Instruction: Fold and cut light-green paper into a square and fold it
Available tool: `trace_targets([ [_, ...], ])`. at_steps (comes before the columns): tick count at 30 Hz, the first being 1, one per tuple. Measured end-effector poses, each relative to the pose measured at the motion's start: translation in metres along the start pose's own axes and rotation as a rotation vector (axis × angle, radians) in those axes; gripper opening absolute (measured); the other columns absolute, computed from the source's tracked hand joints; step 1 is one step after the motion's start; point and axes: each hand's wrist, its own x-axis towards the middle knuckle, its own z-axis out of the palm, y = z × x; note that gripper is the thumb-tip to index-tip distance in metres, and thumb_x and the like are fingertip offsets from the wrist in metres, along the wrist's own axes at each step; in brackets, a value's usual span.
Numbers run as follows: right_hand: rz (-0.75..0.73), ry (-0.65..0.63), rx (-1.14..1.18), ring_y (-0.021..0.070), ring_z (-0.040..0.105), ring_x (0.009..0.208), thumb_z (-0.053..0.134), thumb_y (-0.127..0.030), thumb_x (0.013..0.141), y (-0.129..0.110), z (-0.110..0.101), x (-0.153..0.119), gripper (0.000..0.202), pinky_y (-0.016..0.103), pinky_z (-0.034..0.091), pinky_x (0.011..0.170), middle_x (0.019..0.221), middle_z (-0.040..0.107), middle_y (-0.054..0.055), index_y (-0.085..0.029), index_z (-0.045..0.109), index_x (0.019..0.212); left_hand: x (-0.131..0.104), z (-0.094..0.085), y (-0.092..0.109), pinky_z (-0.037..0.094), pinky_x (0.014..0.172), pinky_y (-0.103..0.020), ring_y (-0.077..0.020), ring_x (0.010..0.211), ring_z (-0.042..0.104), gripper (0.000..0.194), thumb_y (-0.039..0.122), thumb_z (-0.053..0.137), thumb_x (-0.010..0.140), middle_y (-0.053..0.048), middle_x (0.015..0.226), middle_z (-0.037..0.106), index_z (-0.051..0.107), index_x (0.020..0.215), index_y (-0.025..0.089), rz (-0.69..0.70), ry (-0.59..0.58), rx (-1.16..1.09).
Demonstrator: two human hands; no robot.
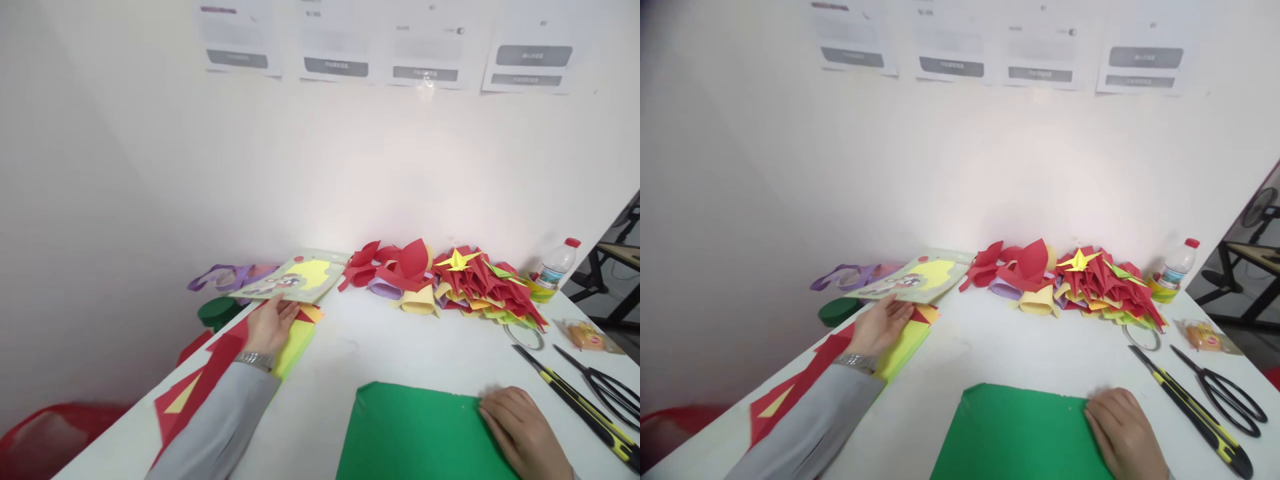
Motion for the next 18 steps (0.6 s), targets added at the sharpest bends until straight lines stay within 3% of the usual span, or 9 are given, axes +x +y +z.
trace_targets([
  [5,-0.052,-0.062,0.093,0.0185,0.06,0.077,0.051,-0.013,0.094,-0.036,0.004,0.061,0.013,0.035,0.045,0.076,0.083,0.068,0.005,-0.018,0.063,0.097,0.006,0.004,-0.004,0.056,0.08,-0.04,-0.0203,0.096,0.063,0.033,0.035,0.06,0.091,-0.008,0.116,0.061,0.057,0.118,0.017,-0.015,-0.125,0.018],
  [9,-0.111,-0.024,0.194,0.0186,0.058,0.078,0.05,-0.011,0.094,-0.066,0.027,0.101,0.013,0.035,0.043,0.073,0.083,0.067,0.006,-0.017,0.062,0.095,-0.006,0.009,0.003,0.058,0.073,-0.035,-0.0175,0.087,0.065,0.026,0.024,0.061,0.09,-0.006,0.109,0.064,0.058,0.114,0.016,0.15,-0.113,0.004],
  [13,-0.127,0.002,0.261,0.0179,0.056,0.076,0.048,-0.011,0.094,-0.081,0.044,0.106,0.014,0.035,0.042,0.072,0.081,0.067,0.005,-0.017,0.061,0.093,-0.027,0.018,0.015,0.061,0.069,-0.029,-0.0137,0.076,0.067,0.028,0.001,0.053,0.08,0.001,0.1,0.068,0.06,0.099,0.02,0.335,-0.079,-0.037],
  [18,-0.056,0.041,0.292,0.0177,0.057,0.077,0.048,-0.014,0.095,-0.083,0.036,0.084,0.015,0.034,0.043,0.074,0.082,0.068,0.005,-0.017,0.063,0.093,-0.066,0.029,0.037,0.062,0.073,-0.029,-0.0154,0.085,0.068,0.028,0.001,0.055,0.075,0.003,0.1,0.069,0.06,0.092,0.022,0.442,-0.07,-0.047],
])
